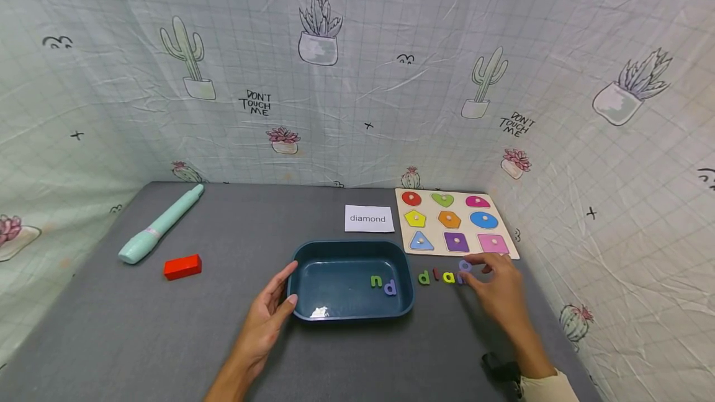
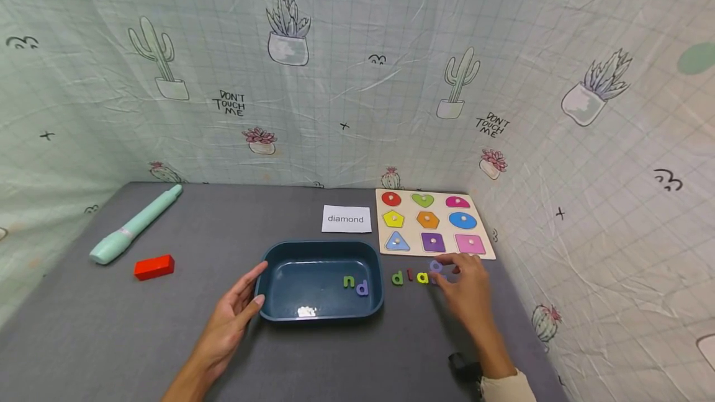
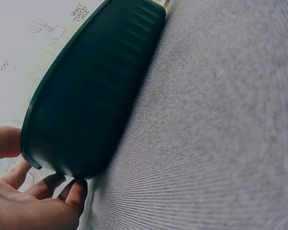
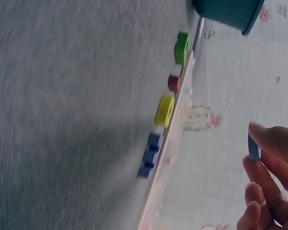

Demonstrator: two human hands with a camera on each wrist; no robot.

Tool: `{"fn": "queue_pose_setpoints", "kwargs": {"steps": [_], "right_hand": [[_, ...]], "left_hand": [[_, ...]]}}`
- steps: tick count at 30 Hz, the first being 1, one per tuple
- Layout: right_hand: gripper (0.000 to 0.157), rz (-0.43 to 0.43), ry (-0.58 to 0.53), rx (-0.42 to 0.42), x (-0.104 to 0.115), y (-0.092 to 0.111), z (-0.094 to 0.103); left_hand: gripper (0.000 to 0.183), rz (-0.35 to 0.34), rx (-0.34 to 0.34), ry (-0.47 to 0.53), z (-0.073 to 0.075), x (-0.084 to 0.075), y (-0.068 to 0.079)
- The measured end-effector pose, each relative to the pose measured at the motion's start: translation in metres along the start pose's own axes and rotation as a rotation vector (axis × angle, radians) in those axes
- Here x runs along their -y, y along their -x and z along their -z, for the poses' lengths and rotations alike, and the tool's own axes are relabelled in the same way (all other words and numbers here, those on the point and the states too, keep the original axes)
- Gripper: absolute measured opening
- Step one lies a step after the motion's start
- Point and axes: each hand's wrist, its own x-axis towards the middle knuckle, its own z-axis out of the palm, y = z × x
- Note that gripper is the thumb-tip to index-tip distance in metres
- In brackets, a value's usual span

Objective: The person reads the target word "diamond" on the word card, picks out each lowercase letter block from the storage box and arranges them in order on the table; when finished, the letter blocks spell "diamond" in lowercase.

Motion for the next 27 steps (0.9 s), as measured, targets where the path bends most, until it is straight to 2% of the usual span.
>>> {"fn": "queue_pose_setpoints", "kwargs": {"steps": [7, 15, 27], "right_hand": [[0.034, -0.046, 0.044, 0.029, -0.015, -0.002, 0.01], [0.032, -0.066, 0.087, 0.111, -0.033, -0.003, 0.02], [0.022, -0.155, 0.137, 0.343, -0.054, -0.007, 0.023]], "left_hand": [[0.061, 0.008, -0.009, 0.0, -0.001, -0.001, 0.0], [0.062, -0.003, -0.006, -0.004, 0.0, 0.0, 0.0], [0.061, -0.005, -0.001, 0.0, -0.001, 0.0, 0.001]]}}
